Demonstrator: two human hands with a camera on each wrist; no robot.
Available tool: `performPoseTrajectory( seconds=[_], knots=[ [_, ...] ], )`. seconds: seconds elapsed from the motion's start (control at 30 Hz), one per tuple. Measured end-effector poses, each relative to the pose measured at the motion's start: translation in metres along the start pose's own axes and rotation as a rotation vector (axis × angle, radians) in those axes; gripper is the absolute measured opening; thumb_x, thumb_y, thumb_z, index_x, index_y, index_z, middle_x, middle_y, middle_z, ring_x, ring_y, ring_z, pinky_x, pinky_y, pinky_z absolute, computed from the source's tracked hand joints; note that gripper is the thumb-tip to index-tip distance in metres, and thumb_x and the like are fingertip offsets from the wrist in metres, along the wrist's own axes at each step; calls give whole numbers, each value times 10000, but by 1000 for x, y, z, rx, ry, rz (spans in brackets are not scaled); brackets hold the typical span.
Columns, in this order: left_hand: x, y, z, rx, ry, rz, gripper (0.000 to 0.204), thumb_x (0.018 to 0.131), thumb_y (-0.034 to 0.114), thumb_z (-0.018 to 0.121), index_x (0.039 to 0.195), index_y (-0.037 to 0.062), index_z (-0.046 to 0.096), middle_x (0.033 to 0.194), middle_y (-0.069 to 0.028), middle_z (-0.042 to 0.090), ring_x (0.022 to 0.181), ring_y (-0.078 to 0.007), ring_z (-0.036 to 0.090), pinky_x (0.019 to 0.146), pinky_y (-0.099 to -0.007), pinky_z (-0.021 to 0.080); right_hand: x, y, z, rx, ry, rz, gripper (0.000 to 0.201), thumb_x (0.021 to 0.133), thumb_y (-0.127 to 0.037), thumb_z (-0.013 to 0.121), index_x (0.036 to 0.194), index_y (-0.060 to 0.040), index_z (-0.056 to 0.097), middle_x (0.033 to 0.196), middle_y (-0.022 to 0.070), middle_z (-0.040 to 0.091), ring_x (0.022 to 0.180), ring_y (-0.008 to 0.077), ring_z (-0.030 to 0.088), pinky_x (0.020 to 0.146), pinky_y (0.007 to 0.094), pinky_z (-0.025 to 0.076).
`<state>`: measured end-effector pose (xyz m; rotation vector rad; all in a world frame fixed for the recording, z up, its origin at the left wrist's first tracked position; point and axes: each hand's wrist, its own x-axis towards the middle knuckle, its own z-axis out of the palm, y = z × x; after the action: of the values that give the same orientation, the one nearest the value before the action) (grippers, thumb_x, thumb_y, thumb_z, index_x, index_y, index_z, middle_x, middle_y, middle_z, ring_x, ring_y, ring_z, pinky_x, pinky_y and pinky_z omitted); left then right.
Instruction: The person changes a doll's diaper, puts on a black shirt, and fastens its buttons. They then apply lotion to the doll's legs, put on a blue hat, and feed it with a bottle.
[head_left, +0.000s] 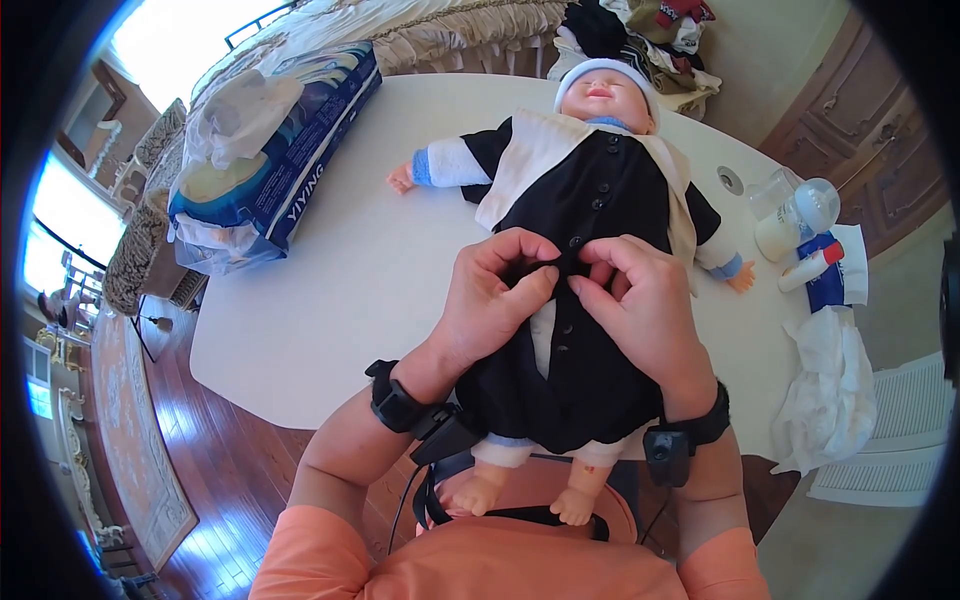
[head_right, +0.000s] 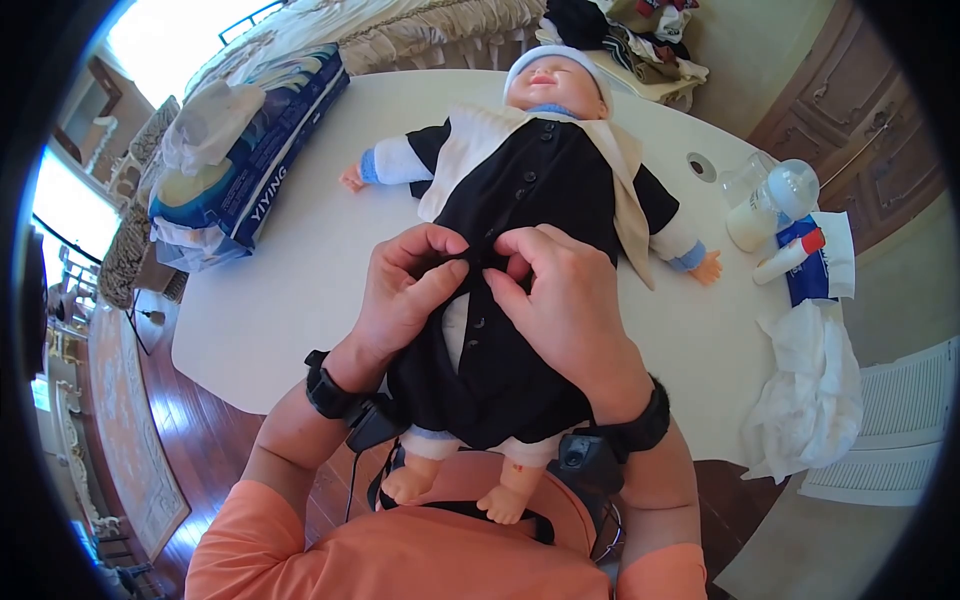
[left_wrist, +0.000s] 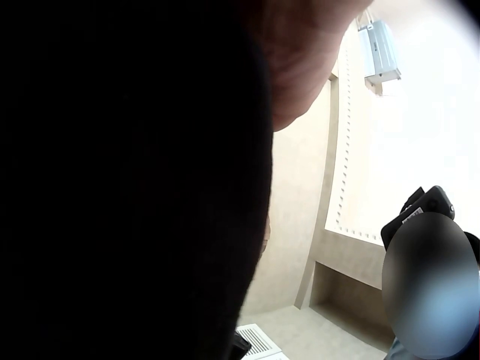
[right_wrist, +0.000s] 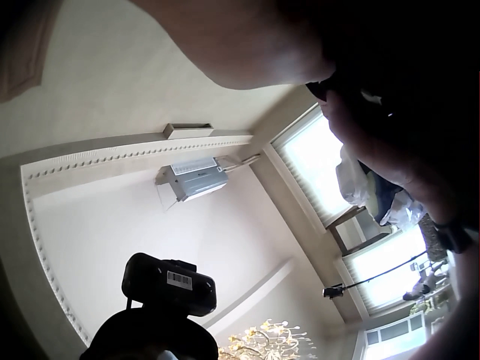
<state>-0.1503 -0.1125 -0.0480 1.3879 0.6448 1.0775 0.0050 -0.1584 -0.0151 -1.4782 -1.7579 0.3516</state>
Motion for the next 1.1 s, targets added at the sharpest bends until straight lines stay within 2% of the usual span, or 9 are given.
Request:
performPoseTrajectory(
  seconds=[0.03,0.17,0.27,0.47,0.57,0.63,0.77,1.03,1.1],
  knots=[
    [0,-1,0,32,3,10,96,747,32,579,833,-11,570,748,16,566,688,-25,476,621,-175,403,0,1,1,-66,19,-50,145,650,-53,659,771,-31,581,673,72,559,545,201,554,506,289,432],
    [-1,0,1,86,7,26,100,743,32,578,831,-16,579,745,9,575,690,-26,481,621,-176,409,2,4,4,-79,4,-65,127,645,-44,648,742,-27,568,666,77,552,561,212,560,517,297,438],
    [-2,-1,2,108,23,50,104,739,32,578,831,-15,587,745,8,580,684,-29,485,621,-175,411,2,4,5,-51,-1,-39,105,653,-45,637,722,-24,561,657,79,549,553,212,560,517,295,440],
    [-4,2,3,138,69,63,114,736,35,587,838,-14,595,750,16,581,689,-29,492,622,-178,414,-4,9,6,104,97,-135,111,656,7,628,732,-25,555,656,87,565,523,212,568,470,274,445],
    [-5,2,3,119,70,35,119,738,29,584,848,-12,601,748,18,582,691,-27,494,621,-177,414,-5,8,6,108,124,-179,130,655,33,626,738,-25,546,661,87,568,520,204,571,455,259,442],
    [-5,2,4,97,66,23,128,743,22,576,864,-9,606,744,19,583,687,-25,494,617,-174,412,-4,9,6,51,161,-288,136,657,39,624,742,-28,541,654,83,562,516,190,568,456,252,440],
    [-5,3,4,91,53,34,134,750,20,568,875,-8,609,742,19,584,685,-22,492,612,-170,409,-3,10,6,62,145,-295,141,652,45,629,736,-29,543,647,74,557,504,171,559,456,250,439],
    [-6,5,5,139,34,41,128,757,25,567,871,-10,613,713,23,581,660,-16,479,587,-167,401,-3,6,5,287,73,13,108,677,40,616,754,-6,556,649,42,575,515,69,521,458,195,397],
    [-5,5,5,149,36,40,128,758,27,566,872,-10,613,712,23,580,659,-16,479,584,-166,400,-3,8,7,341,85,20,106,687,38,612,763,-4,552,651,37,576,519,60,512,469,191,398]
  ],
)
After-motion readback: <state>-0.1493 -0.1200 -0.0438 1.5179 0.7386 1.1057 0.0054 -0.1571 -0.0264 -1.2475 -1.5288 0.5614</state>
